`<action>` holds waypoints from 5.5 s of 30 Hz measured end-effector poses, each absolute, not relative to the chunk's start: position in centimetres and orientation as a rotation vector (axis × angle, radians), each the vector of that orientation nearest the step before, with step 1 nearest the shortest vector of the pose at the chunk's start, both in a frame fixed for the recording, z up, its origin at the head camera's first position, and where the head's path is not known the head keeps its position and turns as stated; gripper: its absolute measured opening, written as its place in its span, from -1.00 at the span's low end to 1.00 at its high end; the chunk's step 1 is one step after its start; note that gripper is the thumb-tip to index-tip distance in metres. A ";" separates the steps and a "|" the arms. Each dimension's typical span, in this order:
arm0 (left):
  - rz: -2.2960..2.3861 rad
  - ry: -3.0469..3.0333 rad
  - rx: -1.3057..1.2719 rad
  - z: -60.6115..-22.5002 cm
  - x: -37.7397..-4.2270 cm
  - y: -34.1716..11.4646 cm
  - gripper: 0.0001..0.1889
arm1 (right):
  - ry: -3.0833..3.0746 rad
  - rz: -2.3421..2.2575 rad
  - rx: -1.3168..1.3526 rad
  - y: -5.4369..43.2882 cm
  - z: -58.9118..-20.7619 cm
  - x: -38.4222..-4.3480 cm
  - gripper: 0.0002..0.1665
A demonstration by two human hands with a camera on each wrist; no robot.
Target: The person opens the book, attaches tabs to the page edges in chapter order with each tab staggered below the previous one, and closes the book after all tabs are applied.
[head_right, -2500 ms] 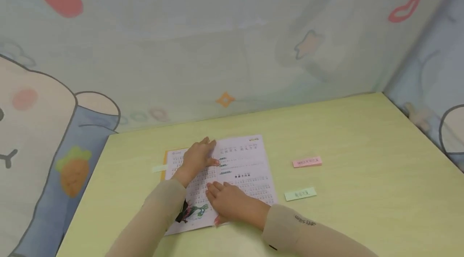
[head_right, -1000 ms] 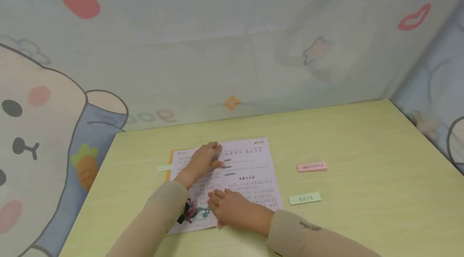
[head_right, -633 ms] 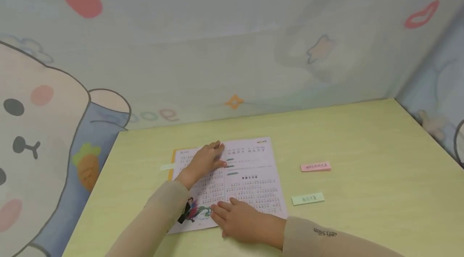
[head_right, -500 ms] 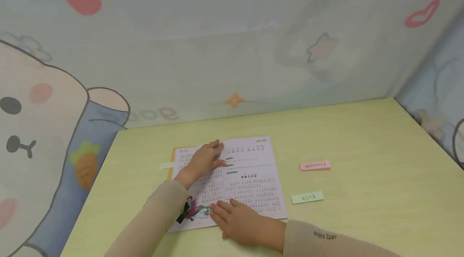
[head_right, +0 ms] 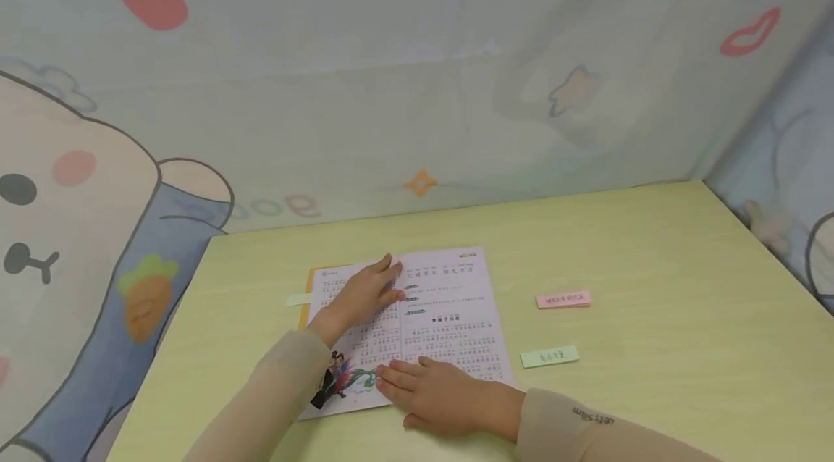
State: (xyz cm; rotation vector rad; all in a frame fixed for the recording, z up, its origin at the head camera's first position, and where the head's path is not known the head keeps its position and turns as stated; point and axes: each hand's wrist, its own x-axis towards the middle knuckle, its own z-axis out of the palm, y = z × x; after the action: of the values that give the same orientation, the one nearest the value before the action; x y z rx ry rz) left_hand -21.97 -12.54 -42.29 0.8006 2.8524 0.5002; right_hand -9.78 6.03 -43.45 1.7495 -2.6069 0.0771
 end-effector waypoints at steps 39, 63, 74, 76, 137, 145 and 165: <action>0.486 2.626 1.079 -41.2 -19.2 -16.9 -0.29 | -2.614 0.474 1.168 24.7 -43.8 -17.1 -0.54; 0.478 2.626 1.084 -41.1 -19.4 -16.8 -0.29 | -2.728 0.505 1.086 28.5 -44.7 -17.6 -0.64; 0.481 2.626 1.061 -41.3 -19.3 -16.9 -0.28 | -2.735 0.518 1.072 28.4 -44.8 -17.6 -0.73; 0.485 2.625 1.057 -41.3 -19.3 -16.8 -0.28 | -2.756 0.525 1.059 28.3 -44.7 -17.5 -0.74; 0.419 2.656 1.183 -40.4 -19.2 -16.6 -0.35 | -2.782 0.674 1.145 27.5 -41.8 -17.9 -0.75; 0.390 2.668 1.187 -40.5 -19.1 -16.5 -0.39 | -2.783 0.712 1.163 27.0 -41.1 -17.8 -0.74; 0.332 2.698 1.286 -40.1 -18.7 -16.0 -0.49 | -2.757 0.707 1.227 25.2 -38.7 -17.1 -0.75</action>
State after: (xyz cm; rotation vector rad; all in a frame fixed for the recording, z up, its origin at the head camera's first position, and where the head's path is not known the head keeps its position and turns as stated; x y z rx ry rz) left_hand -18.67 -15.99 -40.10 1.2865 2.6981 0.3318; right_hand -17.13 25.16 -38.66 1.2269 -2.7567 0.7074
